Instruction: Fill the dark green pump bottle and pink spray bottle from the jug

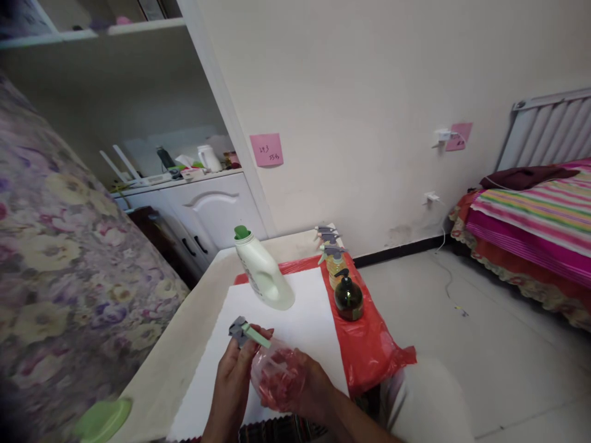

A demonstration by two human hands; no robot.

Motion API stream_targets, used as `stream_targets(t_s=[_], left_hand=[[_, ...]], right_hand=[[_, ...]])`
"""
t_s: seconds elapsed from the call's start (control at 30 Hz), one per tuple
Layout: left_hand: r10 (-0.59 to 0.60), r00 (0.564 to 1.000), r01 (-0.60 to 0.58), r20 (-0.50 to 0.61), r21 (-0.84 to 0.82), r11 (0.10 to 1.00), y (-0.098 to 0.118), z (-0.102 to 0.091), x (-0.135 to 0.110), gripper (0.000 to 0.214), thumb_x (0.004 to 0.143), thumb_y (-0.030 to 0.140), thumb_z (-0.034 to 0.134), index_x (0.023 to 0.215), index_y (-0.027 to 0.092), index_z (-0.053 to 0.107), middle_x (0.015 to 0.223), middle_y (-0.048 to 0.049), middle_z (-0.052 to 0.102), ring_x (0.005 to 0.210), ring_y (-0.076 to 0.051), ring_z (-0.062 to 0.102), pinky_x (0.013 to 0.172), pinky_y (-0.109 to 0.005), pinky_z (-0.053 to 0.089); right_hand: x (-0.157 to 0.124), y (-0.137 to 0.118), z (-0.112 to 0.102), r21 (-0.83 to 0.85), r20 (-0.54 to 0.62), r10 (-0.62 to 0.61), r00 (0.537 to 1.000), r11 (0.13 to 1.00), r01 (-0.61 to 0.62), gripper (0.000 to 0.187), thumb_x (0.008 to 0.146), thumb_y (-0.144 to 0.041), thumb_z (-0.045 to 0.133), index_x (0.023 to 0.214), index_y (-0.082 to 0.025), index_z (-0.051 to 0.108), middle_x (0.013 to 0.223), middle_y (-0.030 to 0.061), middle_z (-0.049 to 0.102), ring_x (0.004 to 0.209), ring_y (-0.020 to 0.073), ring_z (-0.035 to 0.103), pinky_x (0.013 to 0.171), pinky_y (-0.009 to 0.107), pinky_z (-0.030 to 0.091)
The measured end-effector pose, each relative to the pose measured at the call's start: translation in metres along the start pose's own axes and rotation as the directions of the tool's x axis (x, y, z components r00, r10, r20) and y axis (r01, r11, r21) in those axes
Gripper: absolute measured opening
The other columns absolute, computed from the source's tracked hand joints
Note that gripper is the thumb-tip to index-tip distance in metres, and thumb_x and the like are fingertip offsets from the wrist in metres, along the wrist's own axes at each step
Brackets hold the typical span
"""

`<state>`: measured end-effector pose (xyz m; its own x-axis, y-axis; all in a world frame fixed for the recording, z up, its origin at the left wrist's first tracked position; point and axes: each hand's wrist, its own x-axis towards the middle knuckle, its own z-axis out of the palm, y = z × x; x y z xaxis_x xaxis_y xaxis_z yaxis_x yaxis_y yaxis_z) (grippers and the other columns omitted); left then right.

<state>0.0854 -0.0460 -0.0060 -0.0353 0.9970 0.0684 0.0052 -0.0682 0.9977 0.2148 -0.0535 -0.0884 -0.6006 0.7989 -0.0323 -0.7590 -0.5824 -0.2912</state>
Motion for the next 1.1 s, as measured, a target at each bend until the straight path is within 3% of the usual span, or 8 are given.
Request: stream_targets(t_s=[0.1,0.2,0.33,0.43,0.6,0.77,0.9,1.1], left_hand=[[0.02,1.0,-0.02,-0.006,0.033,0.999,0.0,-0.002,-0.002,0.041,0.083,0.051,0.057,0.108,0.019,0.063,0.113,-0.0077,0.068,0.113,-0.028,0.058,0.095,-0.039,0.044],[0.073,0.995,-0.069,-0.066,0.063,0.996,0.0,0.0,-0.006,0.048,0.081,0.052,0.059,0.118,0.021,0.059,0.124,-0.0083,0.063,0.119,-0.028,0.054,0.102,-0.041,0.039],[0.083,0.975,-0.078,-0.206,0.029,0.996,-0.004,0.005,-0.011,0.057,0.073,0.054,0.067,0.117,0.018,0.057,0.113,-0.0106,0.067,0.112,-0.03,0.059,0.098,-0.043,0.043],[0.059,0.968,-0.053,-0.242,0.032,0.998,-0.006,0.001,-0.013,0.051,0.072,0.056,0.066,0.104,0.016,0.064,0.103,-0.0101,0.07,0.102,-0.03,0.064,0.091,-0.041,0.047],[0.097,0.995,-0.095,-0.002,0.148,0.984,-0.004,-0.017,-0.017,0.043,0.077,0.052,0.064,0.102,0.017,0.068,0.105,-0.01,0.071,0.1,-0.03,0.064,0.088,-0.039,0.05],[0.048,0.991,-0.068,0.121,0.171,0.983,-0.005,-0.024,-0.025,0.044,0.077,0.05,0.064,0.104,0.016,0.069,0.106,-0.0117,0.071,0.105,-0.031,0.063,0.093,-0.042,0.049],[0.023,0.985,-0.039,0.172,0.089,0.995,-0.012,-0.019,-0.026,0.046,0.077,0.051,0.064,0.107,0.016,0.069,0.109,-0.0121,0.071,0.105,-0.031,0.063,0.095,-0.043,0.048],[0.068,0.953,-0.107,0.296,0.116,0.988,-0.029,-0.013,-0.018,0.045,0.078,0.044,0.065,0.114,0.018,0.066,0.123,-0.0121,0.065,0.116,-0.032,0.058,0.101,-0.044,0.045]], right_hand=[[-0.002,0.004,0.003,-0.014,0.012,-0.022,1.0,1.0,0.022,0.039,0.072,-0.048,0.07,0.098,-0.019,0.067,0.097,0.0064,0.073,0.085,0.0227,0.067,0.077,0.039,0.048],[-0.001,0.008,0.008,-0.09,0.053,-0.118,0.992,0.988,0.123,0.035,0.072,-0.043,0.072,0.099,-0.022,0.067,0.1,0.0053,0.072,0.088,0.0208,0.066,0.082,0.038,0.046],[0.004,0.011,0.007,-0.279,0.172,-0.32,0.931,0.891,0.358,0.06,0.06,-0.039,0.082,0.114,-0.025,0.061,0.118,0.0077,0.065,0.104,0.0266,0.061,0.095,0.046,0.04],[0.009,0.014,-0.004,-0.397,0.22,-0.374,0.901,0.81,0.432,0.076,0.047,-0.032,0.089,0.116,-0.023,0.058,0.119,0.0088,0.064,0.113,0.0295,0.057,0.101,0.048,0.037],[0.003,0.015,-0.002,-0.569,0.24,-0.25,0.938,0.747,0.345,0.091,0.041,-0.023,0.091,0.123,-0.024,0.052,0.121,0.0088,0.061,0.113,0.0308,0.057,0.096,0.047,0.042],[-0.011,0.006,0.016,-0.666,0.244,-0.202,0.948,0.676,0.315,0.096,0.039,-0.015,0.09,0.127,-0.023,0.051,0.13,0.0089,0.056,0.123,0.0309,0.049,0.107,0.046,0.033],[-0.018,0.01,0.015,-0.727,0.215,-0.286,0.934,0.592,0.349,0.095,0.041,-0.009,0.087,0.127,-0.023,0.05,0.134,0.009,0.053,0.129,0.0313,0.044,0.109,0.045,0.03],[-0.028,0.02,0.005,-0.771,0.178,-0.474,0.862,0.477,0.421,0.077,0.049,-0.006,0.077,0.119,-0.023,0.052,0.119,0.0061,0.062,0.117,0.03,0.054,0.102,0.044,0.037]])
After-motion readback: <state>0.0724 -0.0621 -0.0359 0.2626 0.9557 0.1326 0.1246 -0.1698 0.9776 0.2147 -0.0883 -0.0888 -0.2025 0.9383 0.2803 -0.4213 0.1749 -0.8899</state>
